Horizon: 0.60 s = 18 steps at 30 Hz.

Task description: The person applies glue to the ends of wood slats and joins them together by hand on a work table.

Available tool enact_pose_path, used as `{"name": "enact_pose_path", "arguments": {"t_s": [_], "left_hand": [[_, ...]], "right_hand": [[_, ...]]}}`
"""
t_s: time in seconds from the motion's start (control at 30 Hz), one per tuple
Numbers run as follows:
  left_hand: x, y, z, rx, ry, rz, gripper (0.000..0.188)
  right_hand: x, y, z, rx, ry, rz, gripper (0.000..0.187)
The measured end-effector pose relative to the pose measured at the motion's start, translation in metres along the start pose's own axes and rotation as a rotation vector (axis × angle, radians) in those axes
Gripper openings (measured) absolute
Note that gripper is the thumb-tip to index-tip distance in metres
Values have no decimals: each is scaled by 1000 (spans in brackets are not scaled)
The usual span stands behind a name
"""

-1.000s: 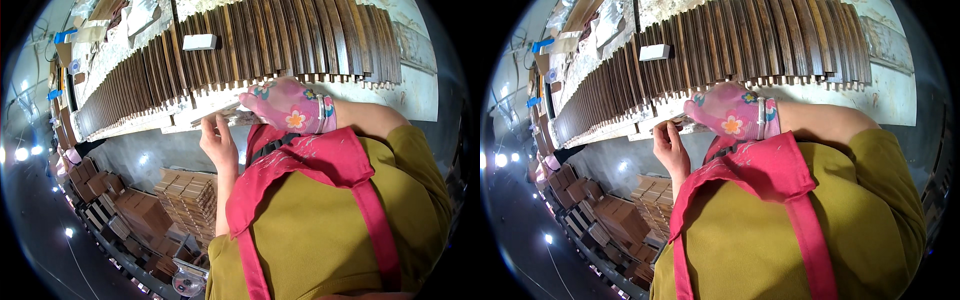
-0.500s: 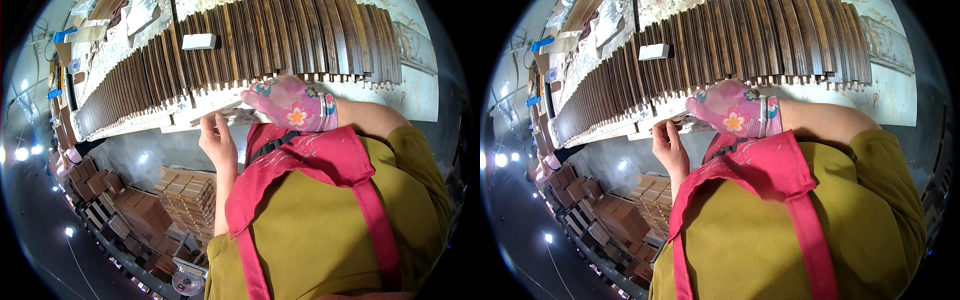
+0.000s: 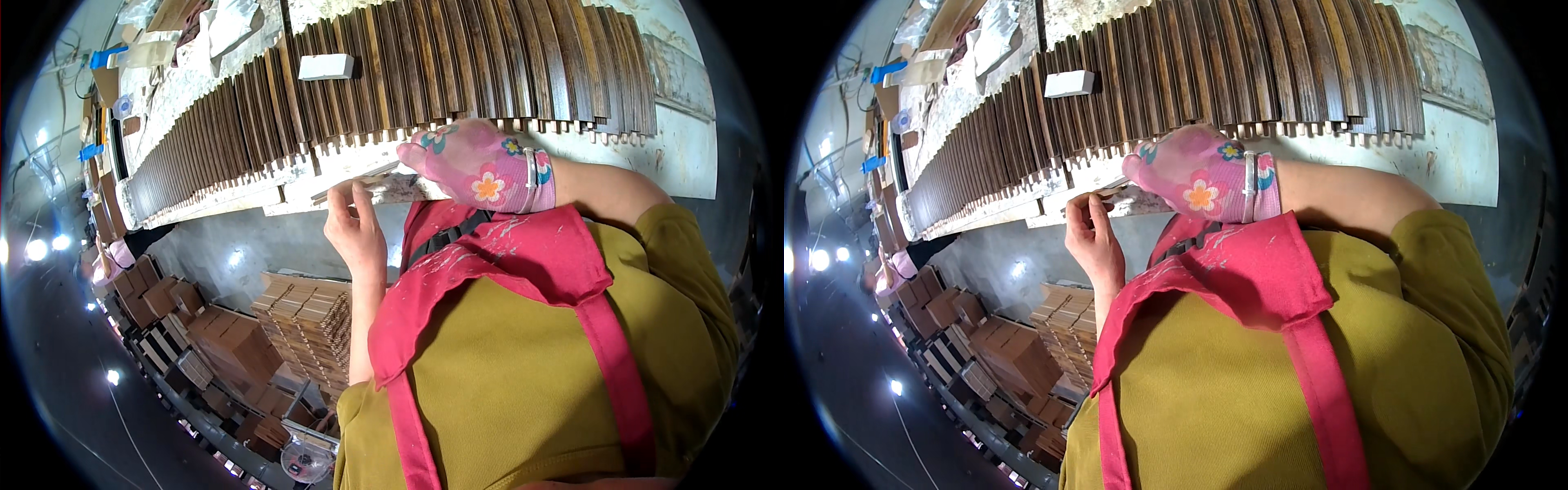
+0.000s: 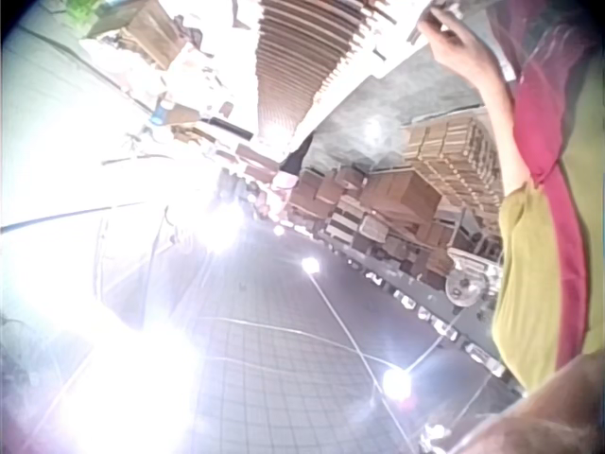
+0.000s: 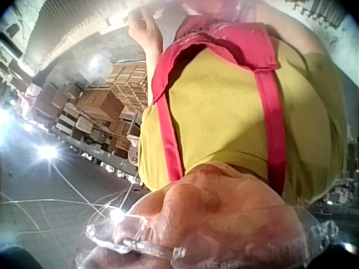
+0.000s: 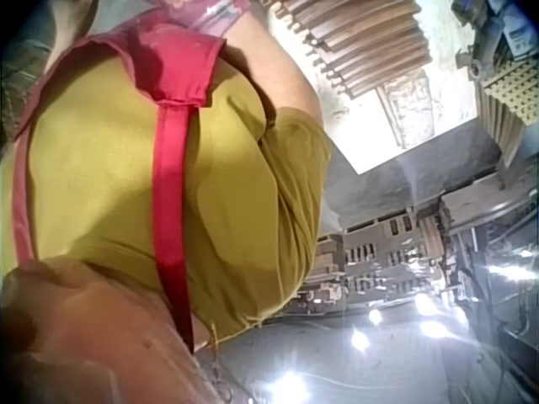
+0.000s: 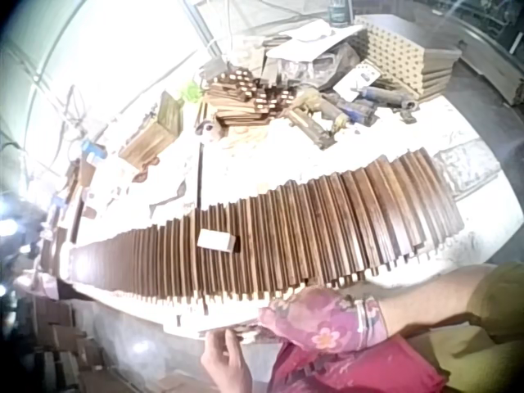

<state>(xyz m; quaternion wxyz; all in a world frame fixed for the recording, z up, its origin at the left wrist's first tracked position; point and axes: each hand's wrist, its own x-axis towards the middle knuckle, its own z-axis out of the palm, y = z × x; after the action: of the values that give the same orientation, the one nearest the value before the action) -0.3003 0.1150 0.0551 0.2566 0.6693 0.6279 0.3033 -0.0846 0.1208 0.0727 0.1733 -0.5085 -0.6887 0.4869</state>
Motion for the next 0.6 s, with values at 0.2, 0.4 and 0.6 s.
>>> {"name": "enact_pose_path", "arguments": {"t_s": [0.2,0.4,0.6], "left_hand": [[0,5,-3,1,-40,-65,16],[1,-2,0,22,-3,11,13],[1,12,0,53,-27,42,9]], "right_hand": [[-6,-3,-3,-326,-28,-108,28],[-12,18,-1,-372,-42,-249,39],[-10,18,3,-366,77,-287,43]]}}
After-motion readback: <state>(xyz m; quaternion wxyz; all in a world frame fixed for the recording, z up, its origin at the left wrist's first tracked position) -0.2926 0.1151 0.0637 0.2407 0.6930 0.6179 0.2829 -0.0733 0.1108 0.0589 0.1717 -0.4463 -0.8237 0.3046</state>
